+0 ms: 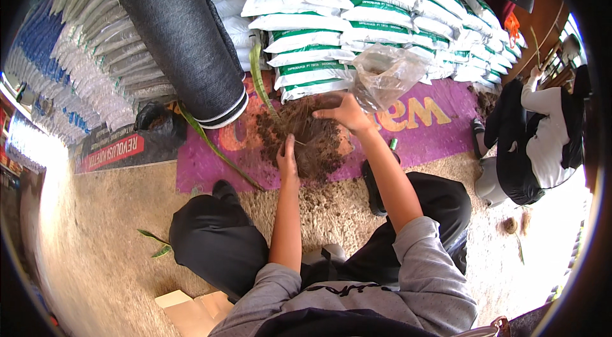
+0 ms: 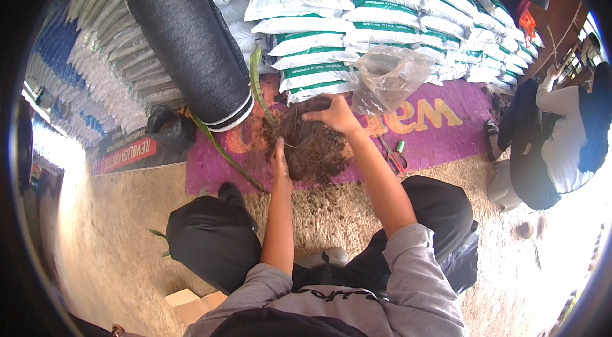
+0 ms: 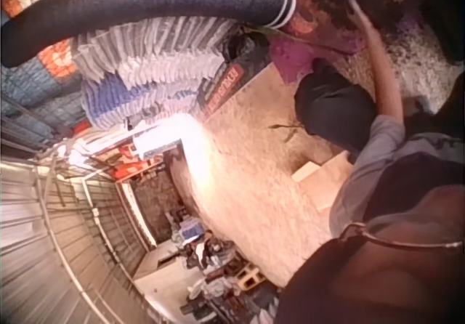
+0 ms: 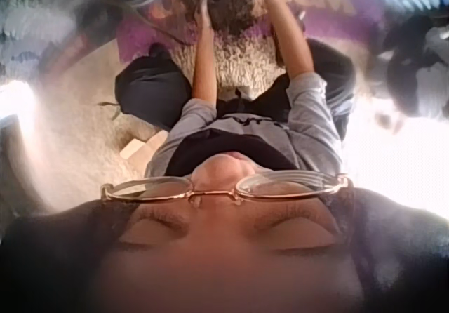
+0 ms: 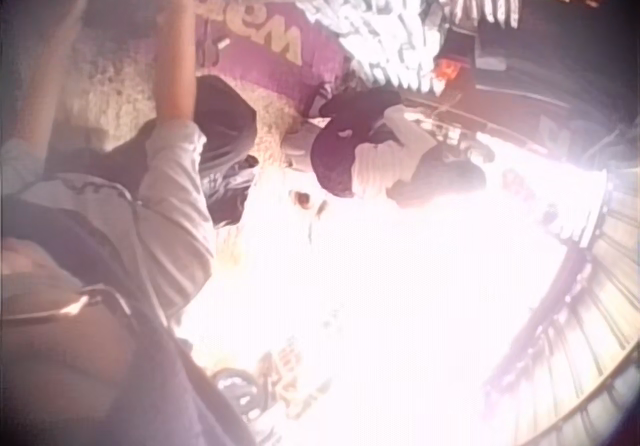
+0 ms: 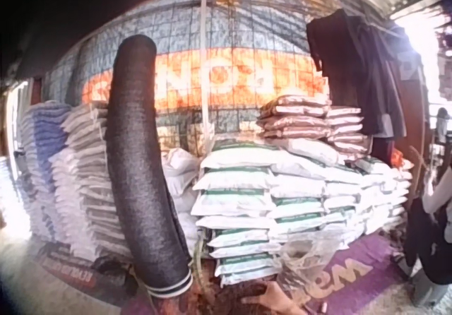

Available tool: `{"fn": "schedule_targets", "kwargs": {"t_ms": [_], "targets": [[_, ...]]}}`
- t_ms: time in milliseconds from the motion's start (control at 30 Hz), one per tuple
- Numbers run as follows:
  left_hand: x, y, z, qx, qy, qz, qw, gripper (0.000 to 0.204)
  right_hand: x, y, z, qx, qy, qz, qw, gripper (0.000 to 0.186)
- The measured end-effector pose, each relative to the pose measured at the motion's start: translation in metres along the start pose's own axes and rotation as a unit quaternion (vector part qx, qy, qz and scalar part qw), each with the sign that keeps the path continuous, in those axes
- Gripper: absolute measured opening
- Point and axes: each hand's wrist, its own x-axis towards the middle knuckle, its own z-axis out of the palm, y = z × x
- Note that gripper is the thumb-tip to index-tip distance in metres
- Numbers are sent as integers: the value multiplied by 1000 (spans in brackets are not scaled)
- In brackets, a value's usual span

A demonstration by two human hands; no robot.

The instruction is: The person sits on the floor and uses their hands to loosen and shape the soil around the roots of a small plant. They repeatedly pick up the root ball, crumble the soil, and reposition the plant on a purple mat.

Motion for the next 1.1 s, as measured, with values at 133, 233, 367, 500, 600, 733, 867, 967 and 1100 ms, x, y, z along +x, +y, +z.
{"fn": "schedule_targets", "kwargs": {"t_ms": [133, 233, 367, 500, 600, 733, 867, 967, 1100], "targets": [[19, -14, -12, -63, 7, 28, 998, 75, -5, -38, -4, -60, 110, -124, 984, 35], [35, -29, -19, -120, 5, 105, 987, 72, -16, -54, 9, -145, 168, -170, 960, 32], [32, -36, -5, -181, 11, 132, 975, 75, -30, -28, 49, -275, 90, -262, 921, 31], [6, -18, 5, -221, 10, 106, 969, 70, -52, -21, 78, -354, -9, -312, 881, 45], [24, -31, -11, -289, -39, 104, 951, 68, -63, -37, 81, -342, -65, -298, 889, 45], [22, -30, -7, -230, -5, 132, 964, 69, -61, -50, 67, -300, -60, -265, 915, 44], [-5, -6, 10, -200, 37, 90, 975, 68, -47, -28, 49, -358, 12, -339, 870, 63], [4, -13, 4, -234, -2, 82, 969, 69, -40, -8, 47, -229, -107, -217, 943, 72], [24, -27, -3, -188, 84, 89, 975, 69, -42, -13, 50, -257, -99, -148, 950, 81]]}}
